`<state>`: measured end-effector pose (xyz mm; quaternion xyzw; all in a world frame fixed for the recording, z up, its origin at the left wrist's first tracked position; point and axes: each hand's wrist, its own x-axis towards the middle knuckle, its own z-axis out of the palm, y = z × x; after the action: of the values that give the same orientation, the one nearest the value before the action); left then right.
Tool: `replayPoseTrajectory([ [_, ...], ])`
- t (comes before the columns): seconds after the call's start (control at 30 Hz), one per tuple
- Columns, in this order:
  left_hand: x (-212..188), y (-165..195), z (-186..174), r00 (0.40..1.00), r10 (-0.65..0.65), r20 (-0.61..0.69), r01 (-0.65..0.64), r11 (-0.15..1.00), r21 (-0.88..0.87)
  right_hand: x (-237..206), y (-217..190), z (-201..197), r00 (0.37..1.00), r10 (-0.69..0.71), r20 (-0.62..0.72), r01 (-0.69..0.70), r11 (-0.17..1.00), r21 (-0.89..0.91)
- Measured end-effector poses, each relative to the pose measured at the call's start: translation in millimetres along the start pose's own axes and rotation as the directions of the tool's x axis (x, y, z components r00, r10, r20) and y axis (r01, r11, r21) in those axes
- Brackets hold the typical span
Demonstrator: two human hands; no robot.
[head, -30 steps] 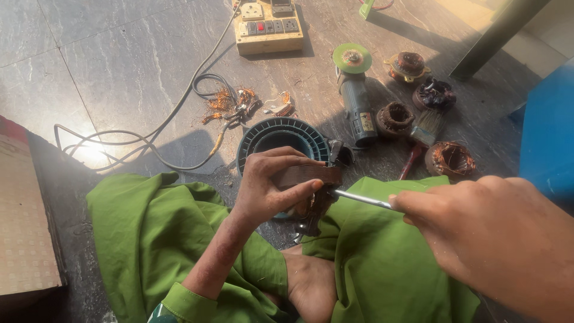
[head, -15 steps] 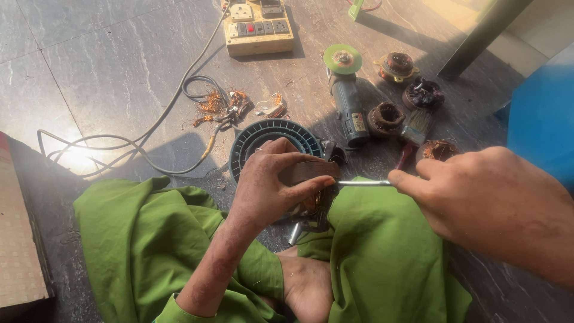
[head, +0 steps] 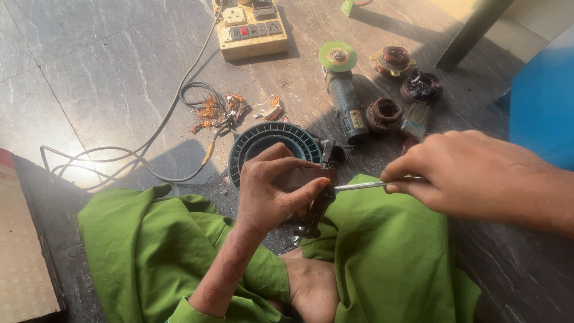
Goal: The person sits on the floor and uses a hammer and screwdriver to loosen and pry out copper windings from a motor stator. They then use pliers to pull and cut the copper wires, removing them from the stator slots.
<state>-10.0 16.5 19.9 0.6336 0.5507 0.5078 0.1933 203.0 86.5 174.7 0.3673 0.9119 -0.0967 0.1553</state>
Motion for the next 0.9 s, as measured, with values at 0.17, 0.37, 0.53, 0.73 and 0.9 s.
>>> replayPoseTrajectory([
  [0.17,8.3,-4.4,-1.7,0.996,0.038,0.077,-0.039,0.999,0.005,-2.4,7.1,9.0,0.972,0.129,0.195,-0.034,0.903,-0.429],
  [0.37,23.9,-7.4,-5.1,0.992,0.062,0.106,-0.066,0.997,0.033,-0.9,2.1,19.9,0.987,-0.103,0.123,0.16,0.686,-0.709],
  [0.53,36.1,-13.6,-4.7,0.981,0.116,0.158,-0.114,0.993,-0.022,31.2,5.5,49.1,0.77,-0.57,-0.287,0.293,0.715,-0.634],
  [0.73,39.4,-32.9,-11.4,0.989,0.103,0.105,-0.101,0.994,-0.032,50.8,18.8,49.1,0.693,-0.638,-0.337,0.334,0.697,-0.634],
  [0.9,39.6,-36.4,-10.8,0.988,0.122,0.093,-0.112,0.989,-0.099,58.0,21.9,42.8,0.713,-0.636,-0.296,0.367,0.698,-0.614],
])
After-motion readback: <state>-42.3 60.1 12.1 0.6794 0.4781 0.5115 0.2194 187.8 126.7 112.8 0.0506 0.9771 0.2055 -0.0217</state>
